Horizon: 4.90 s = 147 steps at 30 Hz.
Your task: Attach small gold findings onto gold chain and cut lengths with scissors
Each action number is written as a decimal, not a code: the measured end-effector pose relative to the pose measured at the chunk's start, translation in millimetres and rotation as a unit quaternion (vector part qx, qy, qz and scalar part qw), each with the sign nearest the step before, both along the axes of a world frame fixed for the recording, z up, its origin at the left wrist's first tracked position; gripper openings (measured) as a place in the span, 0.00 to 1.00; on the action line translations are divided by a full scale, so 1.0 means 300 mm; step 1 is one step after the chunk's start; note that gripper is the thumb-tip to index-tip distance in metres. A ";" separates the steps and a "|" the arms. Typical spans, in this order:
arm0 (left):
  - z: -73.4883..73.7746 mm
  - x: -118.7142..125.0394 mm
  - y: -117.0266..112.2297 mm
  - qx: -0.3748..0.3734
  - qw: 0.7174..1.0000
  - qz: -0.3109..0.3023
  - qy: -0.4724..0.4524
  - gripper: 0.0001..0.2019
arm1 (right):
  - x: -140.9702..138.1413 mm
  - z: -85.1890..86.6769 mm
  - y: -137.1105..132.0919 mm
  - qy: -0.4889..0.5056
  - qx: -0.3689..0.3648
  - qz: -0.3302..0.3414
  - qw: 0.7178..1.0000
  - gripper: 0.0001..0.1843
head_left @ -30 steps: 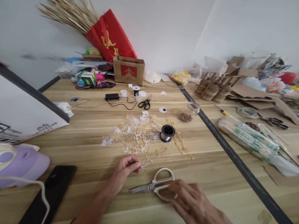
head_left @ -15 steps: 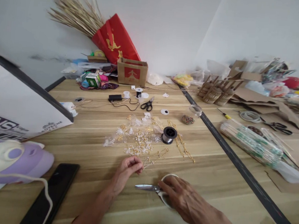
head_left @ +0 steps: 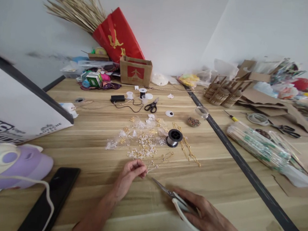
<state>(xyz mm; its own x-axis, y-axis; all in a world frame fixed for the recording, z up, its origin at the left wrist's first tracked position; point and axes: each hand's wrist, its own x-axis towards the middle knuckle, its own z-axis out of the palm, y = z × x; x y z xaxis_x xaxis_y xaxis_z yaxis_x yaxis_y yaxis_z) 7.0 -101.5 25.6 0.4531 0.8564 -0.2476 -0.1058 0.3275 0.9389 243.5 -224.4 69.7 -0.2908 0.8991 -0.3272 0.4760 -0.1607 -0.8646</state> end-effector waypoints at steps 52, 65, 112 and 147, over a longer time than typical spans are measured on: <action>-0.008 -0.005 0.000 0.010 0.999 -0.037 -0.013 0.07 | -0.145 -0.024 0.124 -0.117 0.143 0.050 0.982 0.23; -0.004 -0.002 -0.001 0.014 0.999 -0.036 -0.011 0.07 | -0.150 -0.028 0.117 -0.112 0.175 0.045 0.977 0.26; -0.010 -0.001 0.001 -0.001 1.000 -0.006 -0.019 0.09 | -0.067 0.027 0.168 -0.337 0.242 0.136 0.899 0.06; -0.009 -0.009 0.003 -0.007 0.999 -0.008 -0.035 0.09 | -0.025 0.035 0.299 -0.318 0.190 0.202 0.907 0.01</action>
